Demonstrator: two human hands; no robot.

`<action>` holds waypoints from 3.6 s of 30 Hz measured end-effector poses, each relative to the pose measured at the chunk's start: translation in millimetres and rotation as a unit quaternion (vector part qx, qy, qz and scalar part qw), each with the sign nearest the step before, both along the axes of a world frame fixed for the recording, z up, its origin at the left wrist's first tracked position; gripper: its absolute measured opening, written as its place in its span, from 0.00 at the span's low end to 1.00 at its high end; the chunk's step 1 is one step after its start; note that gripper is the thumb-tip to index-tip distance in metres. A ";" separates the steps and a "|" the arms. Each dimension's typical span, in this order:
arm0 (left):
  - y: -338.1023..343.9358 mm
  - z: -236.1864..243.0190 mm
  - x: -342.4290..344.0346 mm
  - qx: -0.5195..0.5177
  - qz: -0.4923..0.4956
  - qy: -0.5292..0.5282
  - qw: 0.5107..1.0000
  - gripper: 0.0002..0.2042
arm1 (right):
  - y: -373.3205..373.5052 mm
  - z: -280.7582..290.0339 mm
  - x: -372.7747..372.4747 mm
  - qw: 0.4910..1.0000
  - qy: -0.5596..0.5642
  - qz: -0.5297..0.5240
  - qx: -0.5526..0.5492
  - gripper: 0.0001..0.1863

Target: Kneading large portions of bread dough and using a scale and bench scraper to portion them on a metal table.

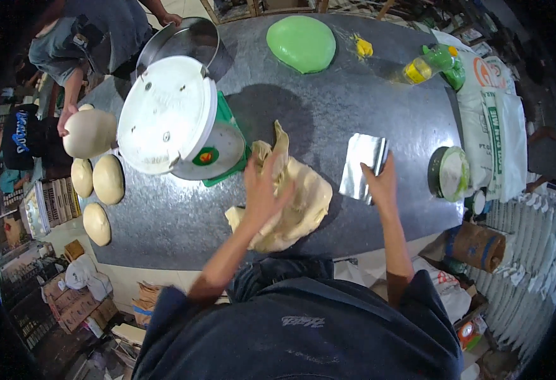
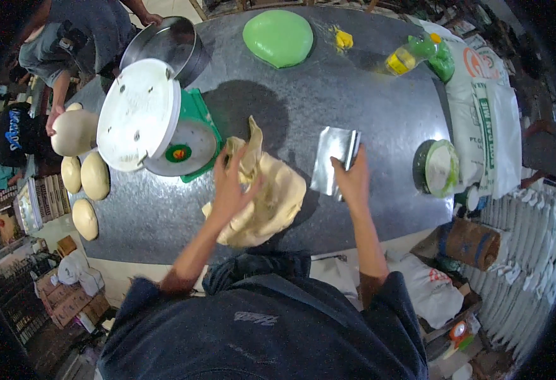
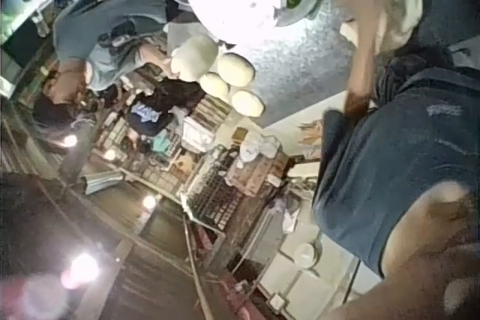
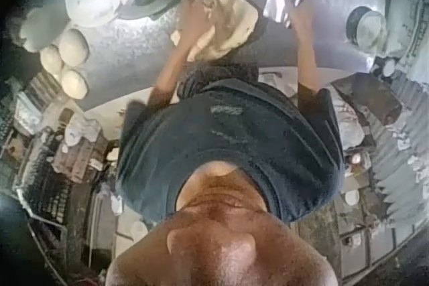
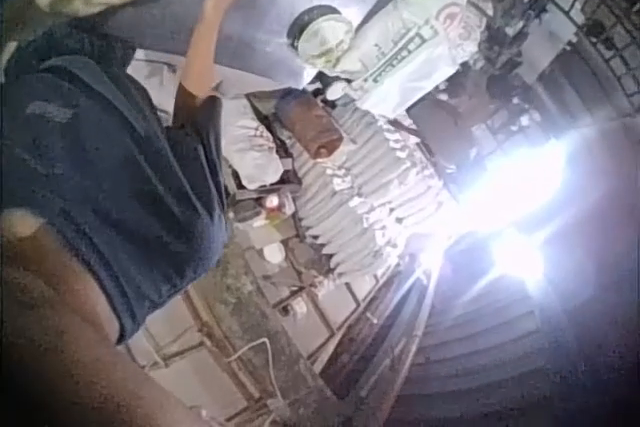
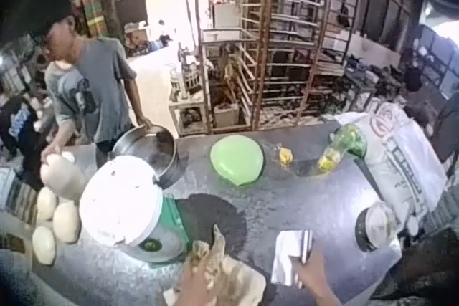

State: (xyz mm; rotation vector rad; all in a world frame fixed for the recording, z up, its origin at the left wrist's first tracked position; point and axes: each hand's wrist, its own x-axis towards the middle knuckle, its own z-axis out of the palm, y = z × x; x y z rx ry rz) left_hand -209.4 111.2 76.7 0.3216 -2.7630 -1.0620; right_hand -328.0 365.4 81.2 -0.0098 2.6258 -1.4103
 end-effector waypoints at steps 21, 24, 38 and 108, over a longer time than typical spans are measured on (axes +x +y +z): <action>-48.7 1.5 230.7 0.379 0.224 -0.275 0.855 0.20 | -181.0 -103.0 57.5 0.998 0.002 -0.035 0.057 0.29; -63.9 -0.8 226.0 -0.053 0.196 -0.113 0.973 0.30 | -142.4 -30.2 87.2 1.000 0.005 -0.027 -0.006 0.31; -65.2 -41.1 271.6 0.233 0.265 -0.146 0.924 0.31 | -197.5 -94.2 126.2 0.997 0.011 -0.045 0.055 0.31; -148.5 112.7 103.7 -0.030 0.183 0.184 0.965 0.32 | -64.2 -35.0 203.1 0.882 -0.152 -0.267 -0.356 0.32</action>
